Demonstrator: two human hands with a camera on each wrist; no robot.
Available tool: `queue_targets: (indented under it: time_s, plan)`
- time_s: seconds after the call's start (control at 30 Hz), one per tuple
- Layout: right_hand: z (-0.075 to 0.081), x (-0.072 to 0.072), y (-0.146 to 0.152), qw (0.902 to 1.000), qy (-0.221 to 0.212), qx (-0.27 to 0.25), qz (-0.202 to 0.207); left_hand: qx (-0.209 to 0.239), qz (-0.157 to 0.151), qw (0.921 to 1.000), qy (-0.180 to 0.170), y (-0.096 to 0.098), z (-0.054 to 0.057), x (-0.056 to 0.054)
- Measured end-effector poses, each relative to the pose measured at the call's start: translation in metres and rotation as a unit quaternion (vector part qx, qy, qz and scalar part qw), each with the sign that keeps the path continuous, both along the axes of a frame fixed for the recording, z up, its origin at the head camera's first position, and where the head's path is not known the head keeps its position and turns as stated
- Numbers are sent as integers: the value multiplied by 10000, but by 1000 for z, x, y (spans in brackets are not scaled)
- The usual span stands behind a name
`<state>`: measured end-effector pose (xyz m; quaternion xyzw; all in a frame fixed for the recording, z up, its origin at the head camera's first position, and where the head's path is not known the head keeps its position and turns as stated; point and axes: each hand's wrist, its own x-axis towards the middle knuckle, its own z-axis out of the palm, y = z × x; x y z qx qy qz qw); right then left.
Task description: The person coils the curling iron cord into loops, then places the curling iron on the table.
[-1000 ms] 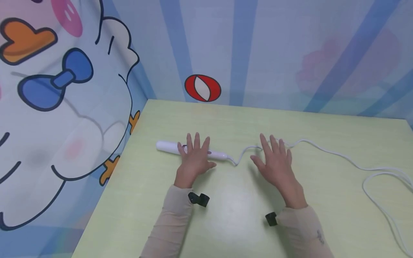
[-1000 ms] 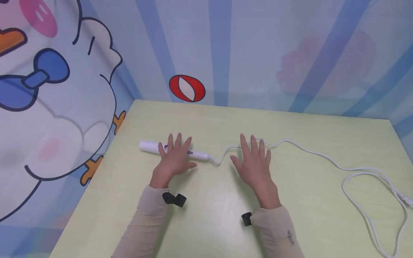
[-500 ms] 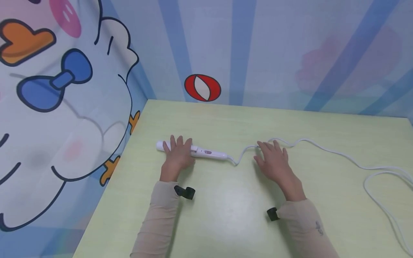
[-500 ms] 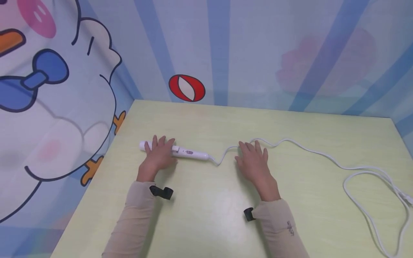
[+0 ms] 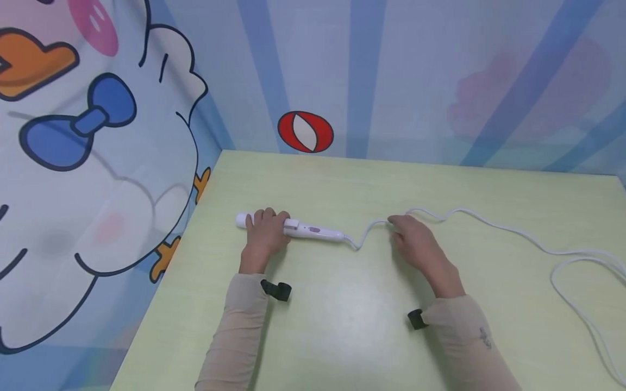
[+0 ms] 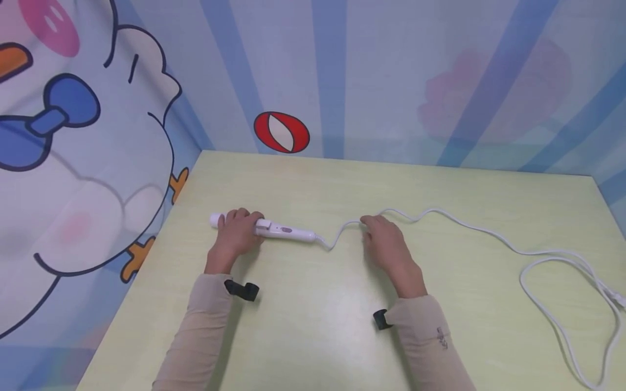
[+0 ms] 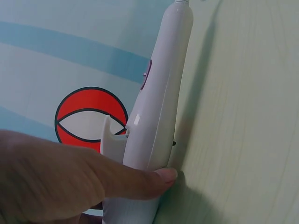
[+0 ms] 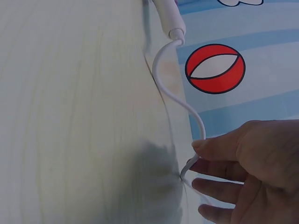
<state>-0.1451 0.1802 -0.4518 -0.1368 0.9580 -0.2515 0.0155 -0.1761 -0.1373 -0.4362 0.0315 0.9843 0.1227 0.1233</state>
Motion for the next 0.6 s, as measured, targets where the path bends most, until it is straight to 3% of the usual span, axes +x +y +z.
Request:
queue_targets:
  time_s: [0.17,0.6]
  plan:
    - [-2,-6,2,9998,-121,-143,-2,-49,-67,10000,45,0,1,0]
    - [-8,-20,7,9996,80,-251,121,-117,-159,9998,74,-3,0,0]
